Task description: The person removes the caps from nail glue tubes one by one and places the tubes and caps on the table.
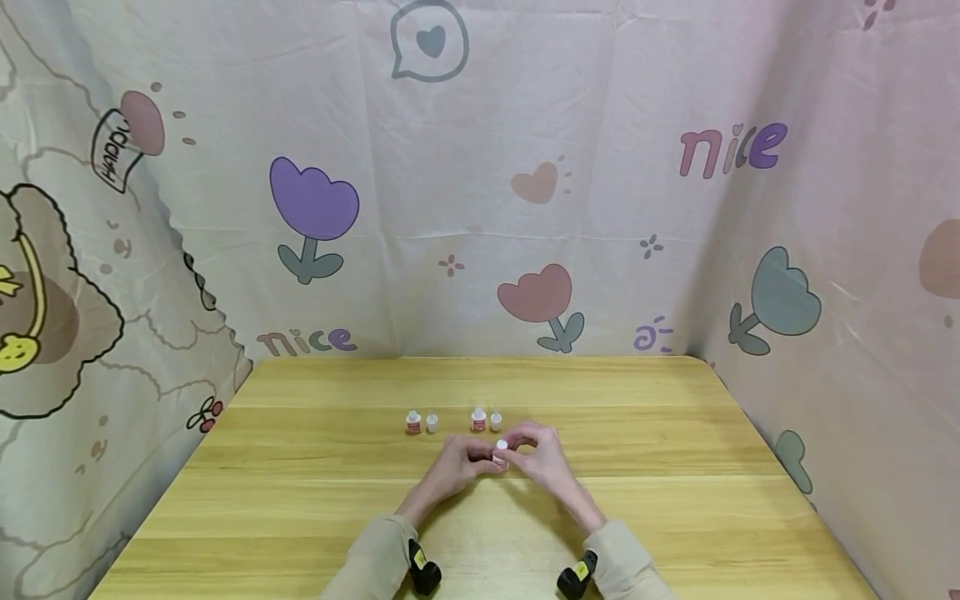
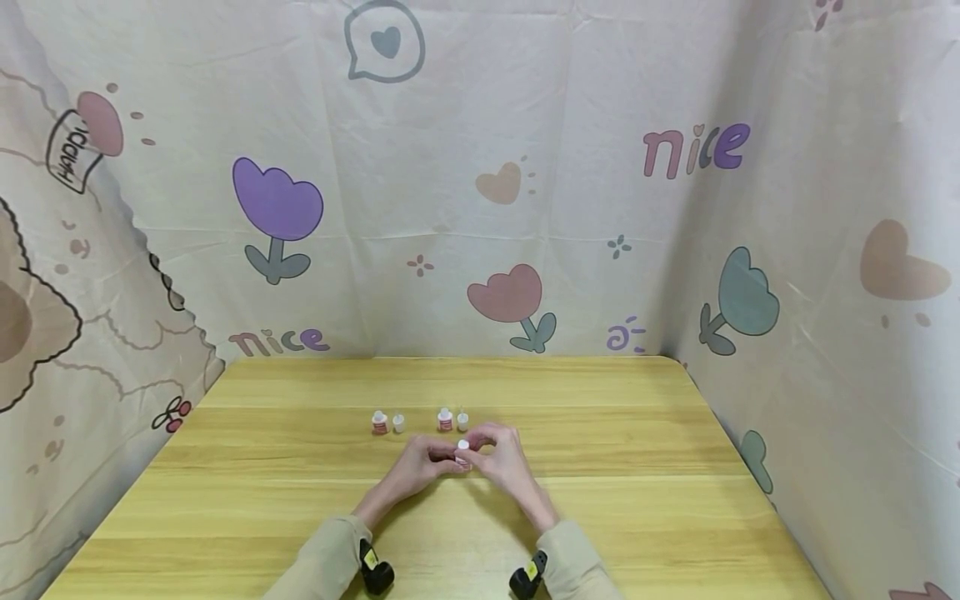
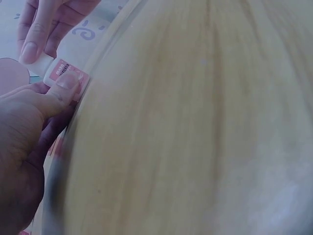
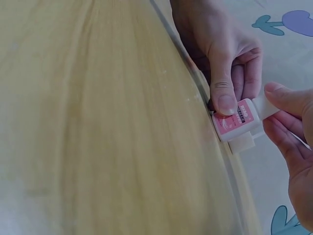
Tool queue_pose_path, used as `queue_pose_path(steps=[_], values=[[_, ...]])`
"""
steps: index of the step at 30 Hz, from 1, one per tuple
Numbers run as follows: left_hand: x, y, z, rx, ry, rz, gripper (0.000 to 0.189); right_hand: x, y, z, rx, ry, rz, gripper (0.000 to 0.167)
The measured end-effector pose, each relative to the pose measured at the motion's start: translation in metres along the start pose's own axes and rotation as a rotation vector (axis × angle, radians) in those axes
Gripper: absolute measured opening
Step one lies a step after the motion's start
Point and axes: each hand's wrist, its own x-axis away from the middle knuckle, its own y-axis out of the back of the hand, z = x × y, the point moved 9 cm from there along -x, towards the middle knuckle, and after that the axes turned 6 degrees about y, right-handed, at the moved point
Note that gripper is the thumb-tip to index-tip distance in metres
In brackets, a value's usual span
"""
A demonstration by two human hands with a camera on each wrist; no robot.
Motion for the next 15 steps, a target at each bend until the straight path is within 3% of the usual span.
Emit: queue_pose_path(steps=[10, 15], values=[[0.0, 0.0, 0.002, -0.005, 0.014, 0.004, 0.018, -0.003, 0.002, 0.029, -0.073, 0.008, 0.069, 0.016], [0.0, 0.0, 0.001, -0.003, 0.003, -0.001, 0.017, -0.001, 0.002, 0.013, -0.061, 0.008, 0.028, 0.017]])
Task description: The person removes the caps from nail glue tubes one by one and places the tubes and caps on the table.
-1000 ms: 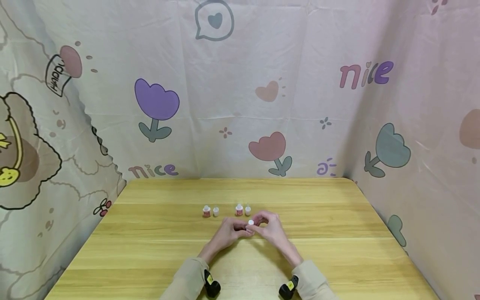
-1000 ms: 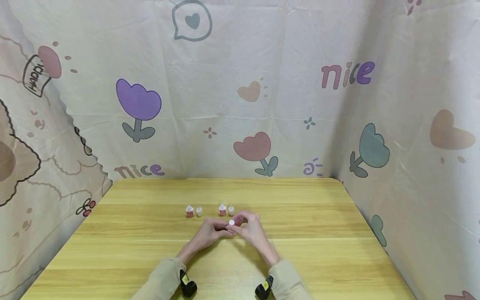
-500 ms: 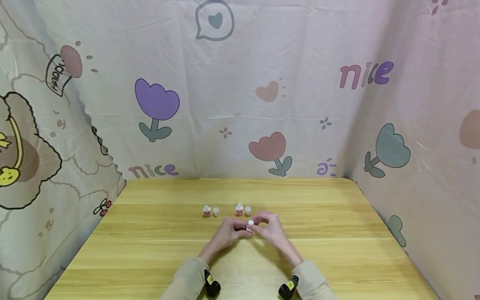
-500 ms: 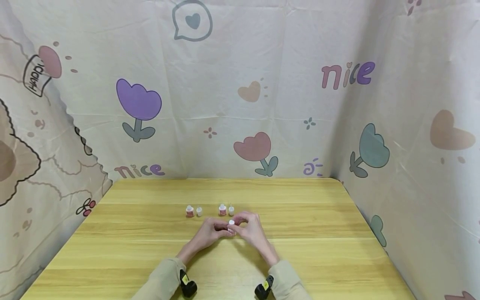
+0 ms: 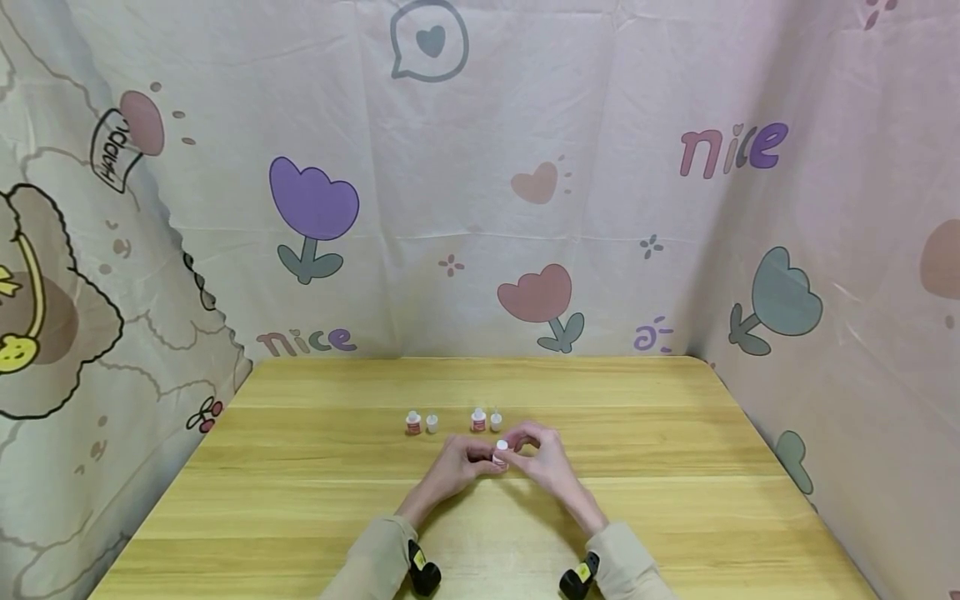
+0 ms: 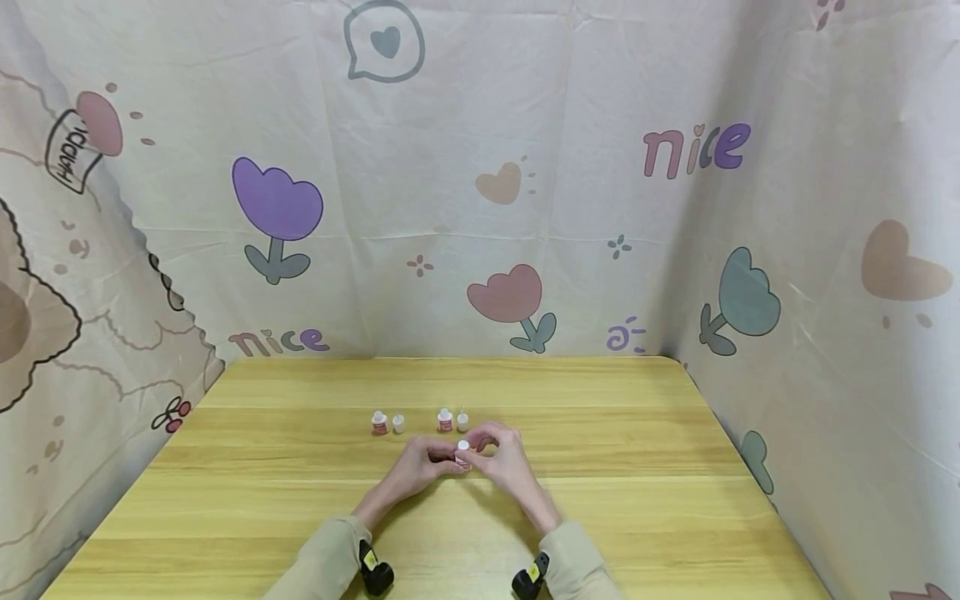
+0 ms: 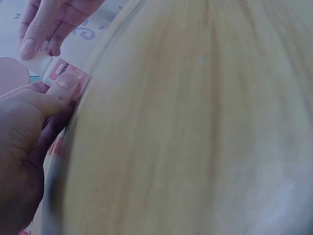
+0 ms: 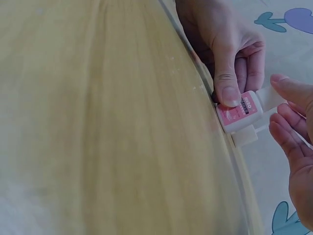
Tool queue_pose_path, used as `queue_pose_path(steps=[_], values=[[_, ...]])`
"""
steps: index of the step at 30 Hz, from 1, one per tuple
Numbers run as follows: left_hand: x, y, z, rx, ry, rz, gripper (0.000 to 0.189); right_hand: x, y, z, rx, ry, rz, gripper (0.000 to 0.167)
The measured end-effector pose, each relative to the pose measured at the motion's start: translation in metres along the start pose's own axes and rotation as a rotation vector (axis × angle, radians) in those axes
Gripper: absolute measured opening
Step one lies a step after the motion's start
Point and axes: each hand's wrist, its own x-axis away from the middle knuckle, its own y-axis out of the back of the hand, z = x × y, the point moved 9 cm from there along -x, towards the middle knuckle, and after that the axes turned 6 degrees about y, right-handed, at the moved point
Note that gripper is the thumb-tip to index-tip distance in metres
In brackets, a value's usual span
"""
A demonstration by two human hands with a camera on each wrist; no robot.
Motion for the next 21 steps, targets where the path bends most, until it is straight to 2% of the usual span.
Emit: queue_pose_path(steps=[5, 12, 21], values=[[0.0, 0.0, 0.0, -0.001, 0.0, -0.001, 0.018, 0.002, 0.0, -0.015, -0.005, -0.004, -0.024, 0.016], [0.001, 0.0, -0.002, -0.007, -0.017, -0.005, 0.02, 0.002, 0.001, -0.013, 0.009, 0.045, -0.023, 0.011], [0.001, 0.001, 0.0, -0.009, -0.012, -0.015, 0.02, 0.003, -0.001, -0.013, -0.005, 0.043, 0.023, 0.012]])
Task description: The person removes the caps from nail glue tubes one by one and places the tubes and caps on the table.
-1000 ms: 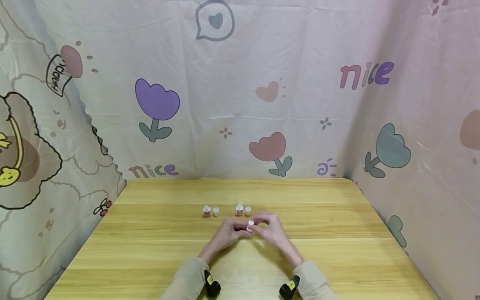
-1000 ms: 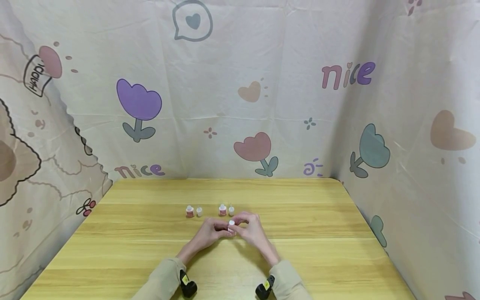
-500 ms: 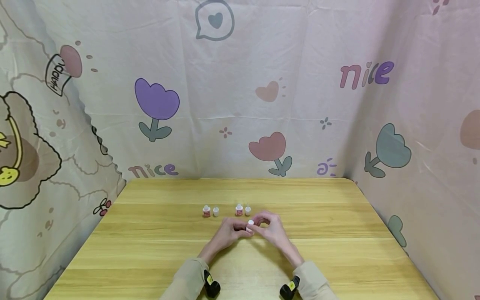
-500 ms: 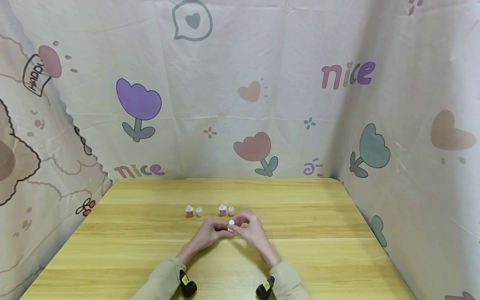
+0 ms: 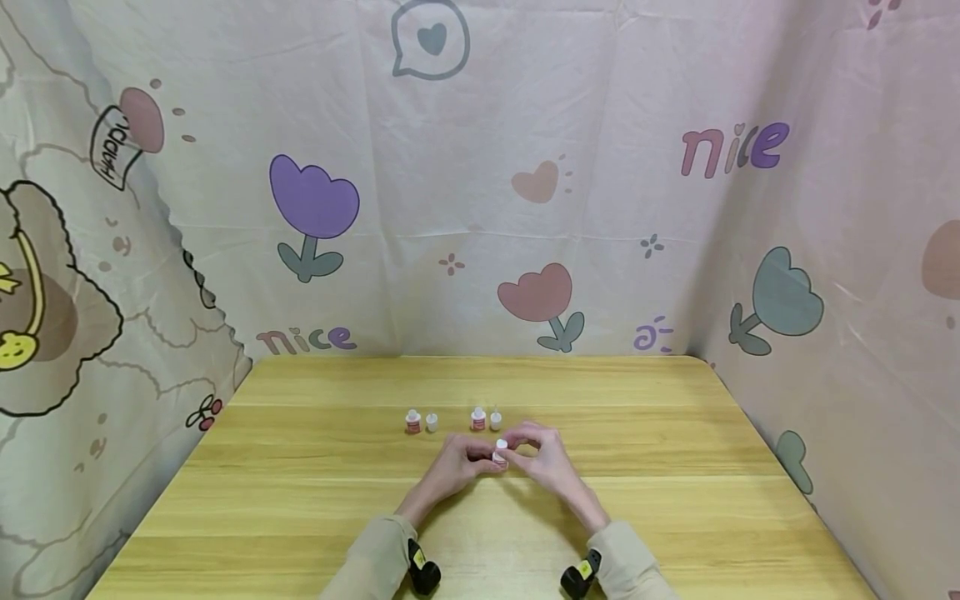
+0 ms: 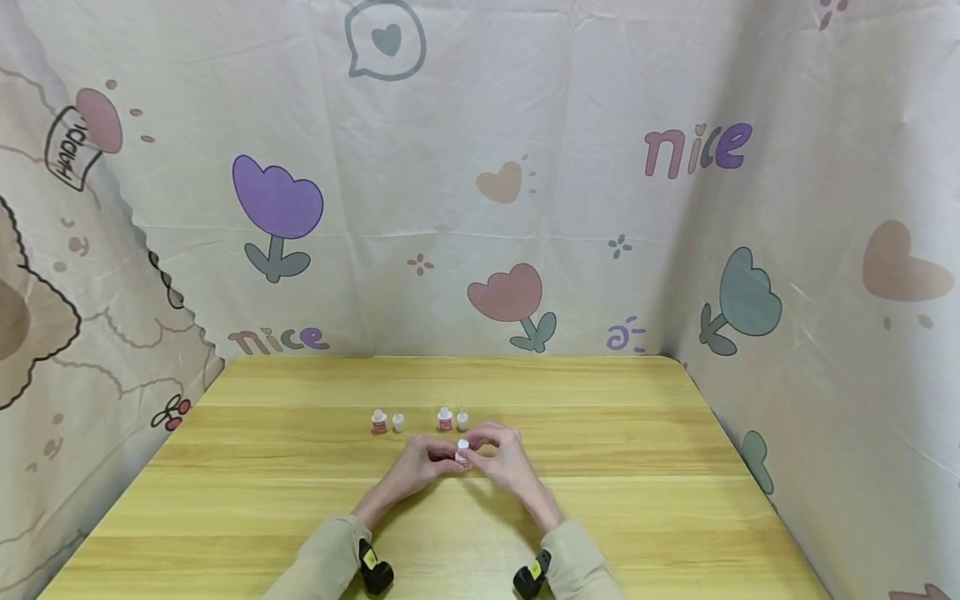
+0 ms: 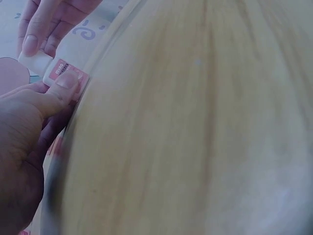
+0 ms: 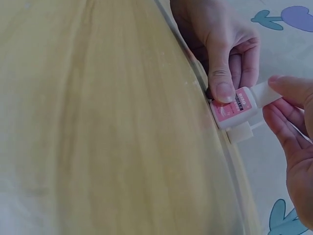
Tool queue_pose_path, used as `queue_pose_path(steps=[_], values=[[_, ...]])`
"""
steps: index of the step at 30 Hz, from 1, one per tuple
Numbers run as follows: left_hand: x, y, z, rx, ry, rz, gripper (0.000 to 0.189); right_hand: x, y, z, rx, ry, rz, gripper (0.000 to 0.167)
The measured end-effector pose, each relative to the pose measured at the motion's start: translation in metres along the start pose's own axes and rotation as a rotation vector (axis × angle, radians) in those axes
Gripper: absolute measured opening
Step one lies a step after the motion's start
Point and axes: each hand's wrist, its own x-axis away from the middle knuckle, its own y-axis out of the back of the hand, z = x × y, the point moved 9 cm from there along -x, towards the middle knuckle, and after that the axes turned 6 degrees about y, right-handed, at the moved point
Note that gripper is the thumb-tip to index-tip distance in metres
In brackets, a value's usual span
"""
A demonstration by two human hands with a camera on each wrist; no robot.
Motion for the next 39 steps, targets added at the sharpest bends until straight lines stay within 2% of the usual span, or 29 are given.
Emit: queue_pose_path(steps=[7, 17, 24, 32, 39], values=[[0.0, 0.001, 0.0, 0.008, 0.003, -0.019, 0.018, 0.001, 0.001, -0.002, -0.024, -0.05, -0.032, 0.014], [0.0, 0.001, -0.001, 0.006, 0.005, -0.025, 0.017, 0.002, 0.002, -0.003, 0.013, -0.029, -0.043, 0.012], [0.0, 0.001, -0.003, 0.002, -0.001, -0.018, 0.018, -0.005, 0.004, 0.032, -0.012, -0.062, -0.016, 0.014], [0.0, 0.001, -0.004, 0.001, -0.005, -0.017, 0.018, -0.006, 0.003, 0.035, -0.018, -0.043, 0.013, 0.015], [0.0, 0.001, -0.004, 0.012, -0.013, -0.021, 0.017, -0.005, 0.005, 0.035, -0.02, -0.038, -0.006, 0.016]])
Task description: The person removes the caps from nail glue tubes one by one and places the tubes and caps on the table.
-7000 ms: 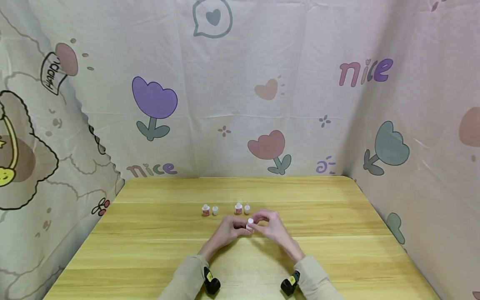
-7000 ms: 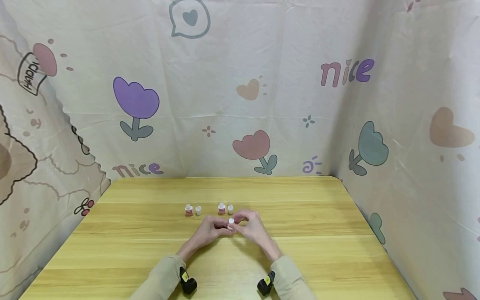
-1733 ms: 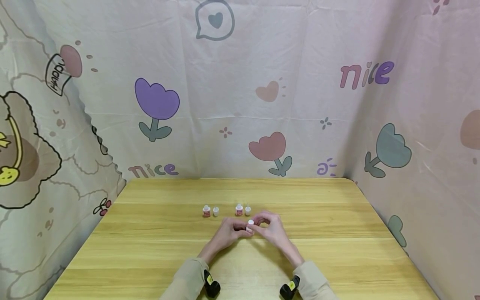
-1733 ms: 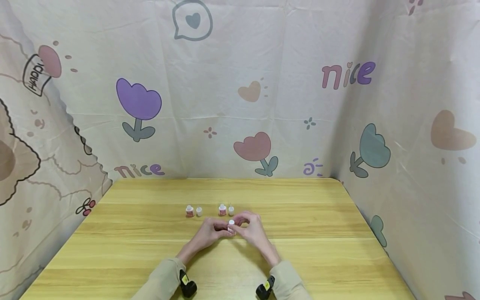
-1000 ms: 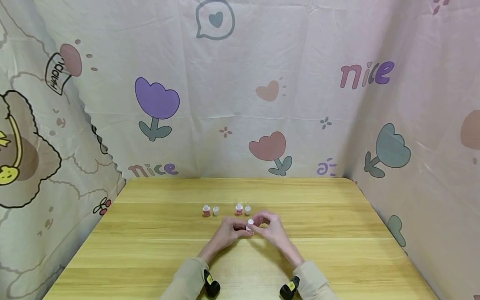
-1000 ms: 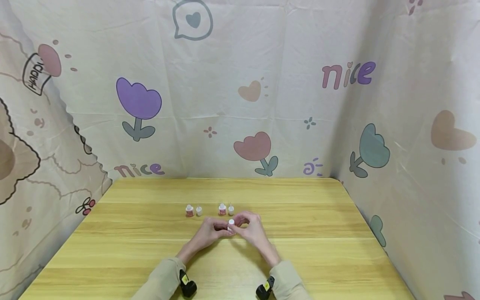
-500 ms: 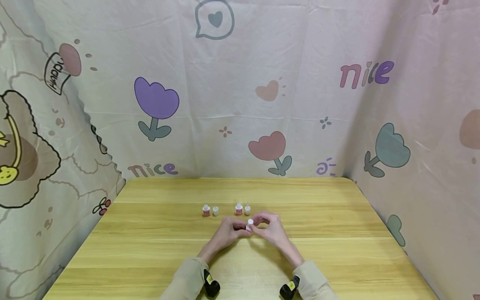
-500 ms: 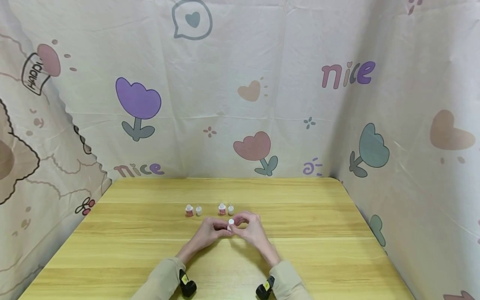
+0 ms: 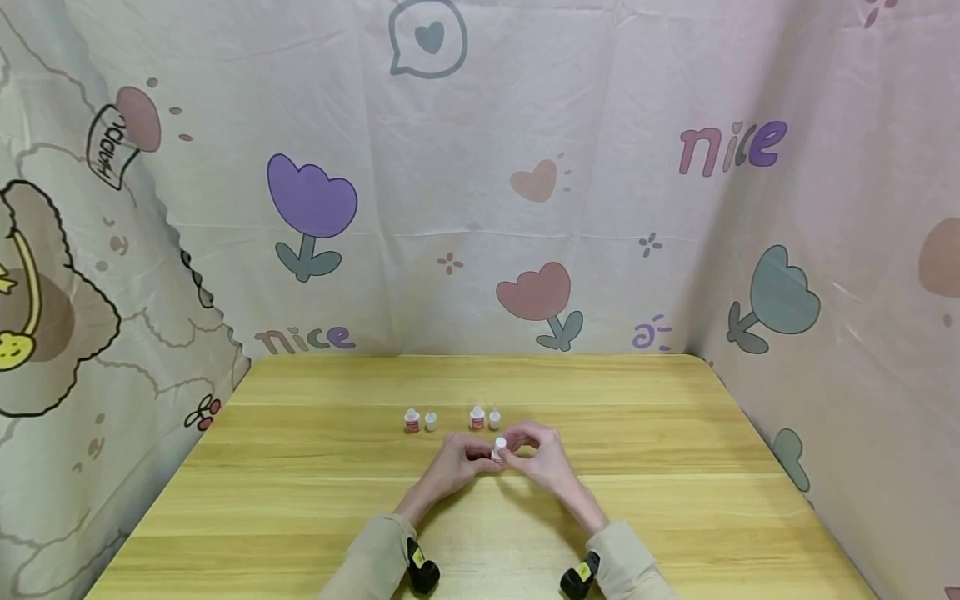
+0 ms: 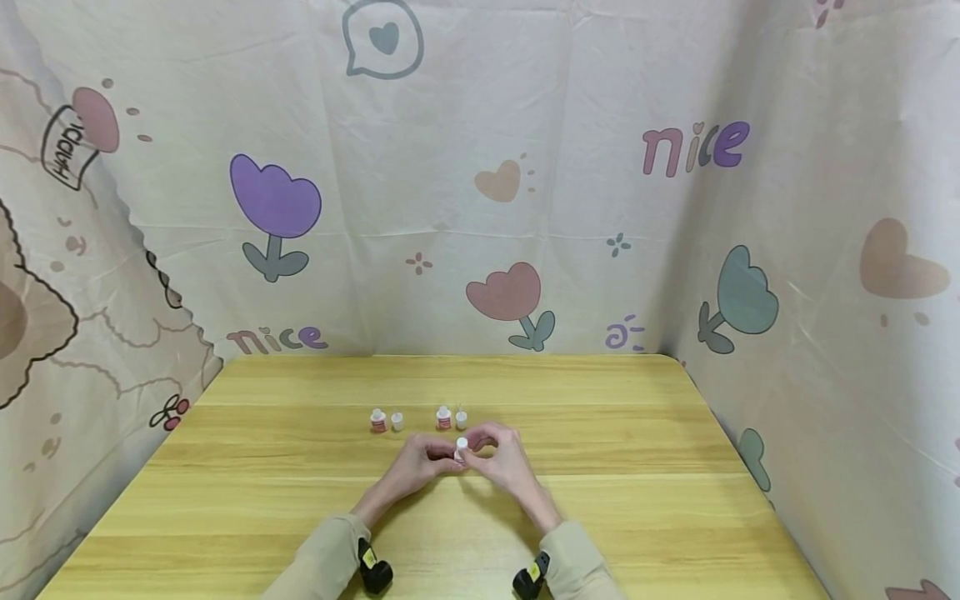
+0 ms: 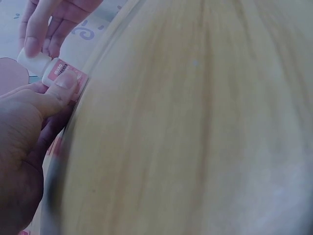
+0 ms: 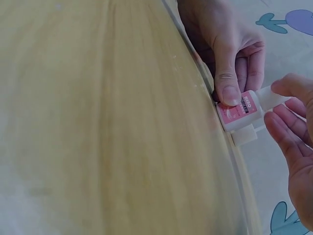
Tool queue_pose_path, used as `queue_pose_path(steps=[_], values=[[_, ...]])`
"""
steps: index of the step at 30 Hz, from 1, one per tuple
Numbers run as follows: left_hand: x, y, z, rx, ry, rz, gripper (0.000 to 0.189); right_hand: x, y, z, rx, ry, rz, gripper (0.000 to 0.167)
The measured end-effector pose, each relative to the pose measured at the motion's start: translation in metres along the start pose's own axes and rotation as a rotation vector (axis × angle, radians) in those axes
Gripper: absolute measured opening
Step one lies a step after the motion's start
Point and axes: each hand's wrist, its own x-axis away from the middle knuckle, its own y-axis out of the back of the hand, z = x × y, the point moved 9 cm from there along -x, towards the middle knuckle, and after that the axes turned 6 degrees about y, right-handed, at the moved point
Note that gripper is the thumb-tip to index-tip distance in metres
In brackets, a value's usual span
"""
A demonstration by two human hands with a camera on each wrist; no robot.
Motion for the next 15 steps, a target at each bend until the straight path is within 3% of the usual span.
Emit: queue_pose_path(steps=[15], values=[[0.0001, -0.0003, 0.0029, -0.008, 0.025, 0.001, 0.018, 0.0006, -0.0013, -0.0003, -0.009, 0.023, 0.002, 0.018]])
